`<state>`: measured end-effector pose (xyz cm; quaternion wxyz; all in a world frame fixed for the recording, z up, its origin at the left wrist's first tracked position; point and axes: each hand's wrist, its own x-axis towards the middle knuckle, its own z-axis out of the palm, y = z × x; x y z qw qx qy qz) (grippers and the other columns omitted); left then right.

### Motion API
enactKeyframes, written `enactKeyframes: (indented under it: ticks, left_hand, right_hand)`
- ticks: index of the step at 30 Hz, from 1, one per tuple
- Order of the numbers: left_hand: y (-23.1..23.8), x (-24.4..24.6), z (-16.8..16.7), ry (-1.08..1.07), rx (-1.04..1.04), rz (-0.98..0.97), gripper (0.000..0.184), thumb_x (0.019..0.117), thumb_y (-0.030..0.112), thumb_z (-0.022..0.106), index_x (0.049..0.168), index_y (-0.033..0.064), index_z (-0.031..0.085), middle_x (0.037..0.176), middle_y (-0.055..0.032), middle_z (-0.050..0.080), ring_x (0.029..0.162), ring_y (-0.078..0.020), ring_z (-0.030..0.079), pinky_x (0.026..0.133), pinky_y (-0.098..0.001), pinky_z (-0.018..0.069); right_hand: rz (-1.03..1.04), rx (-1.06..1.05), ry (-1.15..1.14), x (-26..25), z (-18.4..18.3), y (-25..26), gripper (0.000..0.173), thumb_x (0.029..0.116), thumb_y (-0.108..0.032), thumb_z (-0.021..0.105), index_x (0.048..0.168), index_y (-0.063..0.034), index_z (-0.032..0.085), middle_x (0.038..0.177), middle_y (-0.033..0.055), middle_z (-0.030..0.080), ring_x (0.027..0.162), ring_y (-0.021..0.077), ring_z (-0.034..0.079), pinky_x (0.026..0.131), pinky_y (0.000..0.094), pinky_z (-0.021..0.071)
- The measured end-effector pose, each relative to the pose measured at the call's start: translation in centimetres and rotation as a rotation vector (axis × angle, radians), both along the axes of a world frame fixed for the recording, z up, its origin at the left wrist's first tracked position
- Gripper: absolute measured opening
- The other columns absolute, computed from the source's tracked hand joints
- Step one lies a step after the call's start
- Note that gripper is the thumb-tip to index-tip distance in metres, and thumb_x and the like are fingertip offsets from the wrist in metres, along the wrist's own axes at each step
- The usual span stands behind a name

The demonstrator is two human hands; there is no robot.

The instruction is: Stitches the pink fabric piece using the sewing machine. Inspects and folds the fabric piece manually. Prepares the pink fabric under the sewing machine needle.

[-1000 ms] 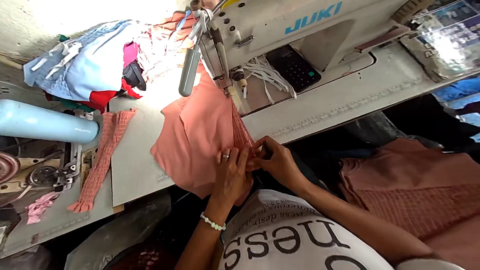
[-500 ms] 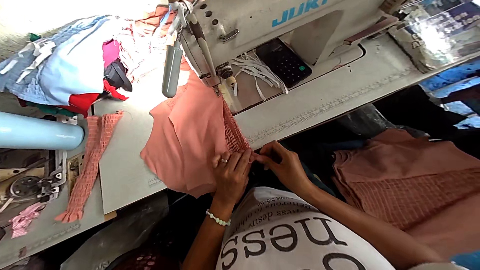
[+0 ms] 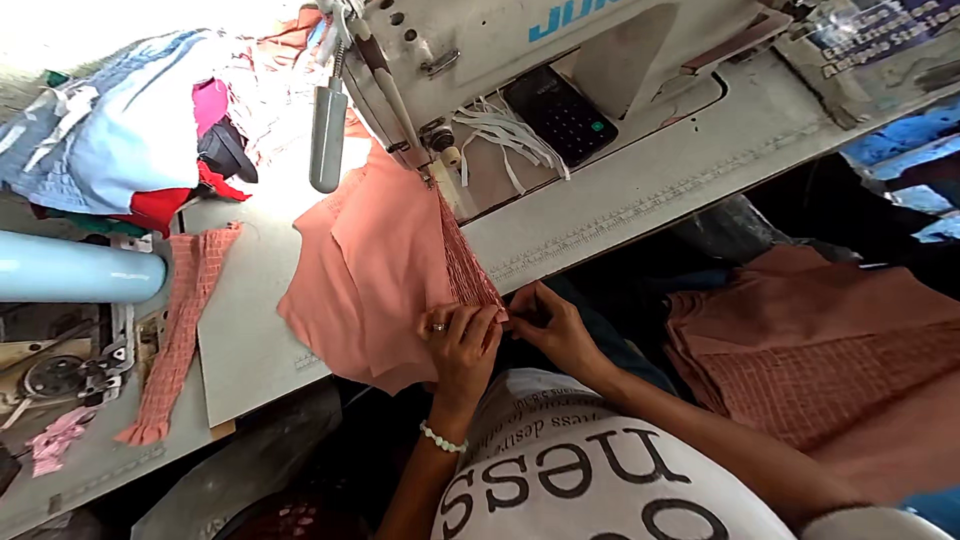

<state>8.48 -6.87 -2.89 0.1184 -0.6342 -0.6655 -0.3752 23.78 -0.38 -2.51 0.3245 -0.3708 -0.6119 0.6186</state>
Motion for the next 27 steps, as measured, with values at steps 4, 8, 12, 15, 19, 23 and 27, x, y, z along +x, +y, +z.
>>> enactKeyframes:
  ticks: [4,8,12,15,19,23,27]
  left_hand:
    - [-0.3,0.2,0.0,-0.022,0.014,-0.018,0.010,0.0901,0.025,0.073,0.087,0.0174,0.078,0.082,-0.0002,0.070,0.093,-0.0170,0.062,0.096,-0.0415,0.0331]
    - [-0.8,0.1,-0.2,-0.032,0.025,-0.070,0.012,0.0974,0.028,0.068,0.093,0.0200,0.076,0.092,0.0016,0.069,0.103,-0.0160,0.058,0.101,-0.0408,0.0305]
    - [-1.1,-0.2,0.0,0.015,0.053,-0.115,0.009,0.0996,0.022,0.066,0.097,0.0201,0.075,0.098,0.0023,0.069,0.102,-0.0150,0.057,0.102,-0.0395,0.0300]
    - [-1.3,-0.5,0.2,0.042,0.064,-0.141,0.011,0.1009,0.019,0.063,0.098,0.0186,0.074,0.100,0.0018,0.069,0.103,-0.0150,0.057,0.104,-0.0382,0.0297]
    - [-1.3,-0.6,0.3,-0.005,0.108,-0.147,0.012,0.1018,0.019,0.062,0.097,0.0181,0.072,0.100,0.0024,0.068,0.104,-0.0132,0.057,0.105,-0.0354,0.0317]
    - [-1.2,-0.6,0.1,-0.050,0.110,-0.161,0.011,0.1007,0.017,0.064,0.095,0.0163,0.074,0.099,0.0009,0.069,0.104,-0.0138,0.059,0.104,-0.0351,0.0339]
    - [-2.2,-1.0,0.5,-0.209,0.092,-0.174,0.014,0.1025,0.024,0.061,0.103,0.0118,0.068,0.115,-0.0064,0.067,0.118,-0.0176,0.059,0.107,-0.0333,0.0449]
  right_hand:
    - [0.038,0.000,0.052,0.3,0.5,0.0,0.019,0.0891,-0.004,0.068,0.107,-0.0017,0.061,0.091,-0.0010,0.069,0.077,0.0017,0.067,0.071,0.0187,0.0571]
    - [0.054,-0.092,0.113,0.6,1.0,0.2,0.022,0.0899,-0.002,0.069,0.109,-0.0029,0.058,0.092,-0.0019,0.070,0.076,0.0025,0.067,0.068,0.0181,0.0564]
    - [0.091,-0.107,0.162,0.5,1.1,0.6,0.023,0.0913,-0.001,0.068,0.112,-0.0034,0.059,0.093,-0.0033,0.071,0.074,0.0005,0.066,0.062,0.0152,0.0526]
    - [0.149,-0.039,0.201,0.8,1.0,0.9,0.022,0.0932,0.001,0.063,0.115,0.0003,0.066,0.098,-0.0027,0.073,0.081,-0.0009,0.067,0.069,0.0155,0.0548]
    - [0.200,0.201,0.200,0.8,0.0,1.2,0.029,0.0882,0.005,0.062,0.115,0.0028,0.072,0.105,0.0063,0.072,0.091,0.0018,0.066,0.081,0.0172,0.0559]
    - [0.077,0.620,0.085,0.1,-0.6,1.3,0.016,0.0924,-0.002,0.065,0.104,-0.0019,0.076,0.096,0.0096,0.075,0.093,0.0102,0.067,0.087,0.0192,0.0530]
    - [0.056,0.852,0.054,0.0,-0.7,1.8,0.013,0.0970,-0.003,0.063,0.100,-0.0060,0.076,0.095,0.0094,0.074,0.092,0.0160,0.067,0.085,0.0222,0.0529]
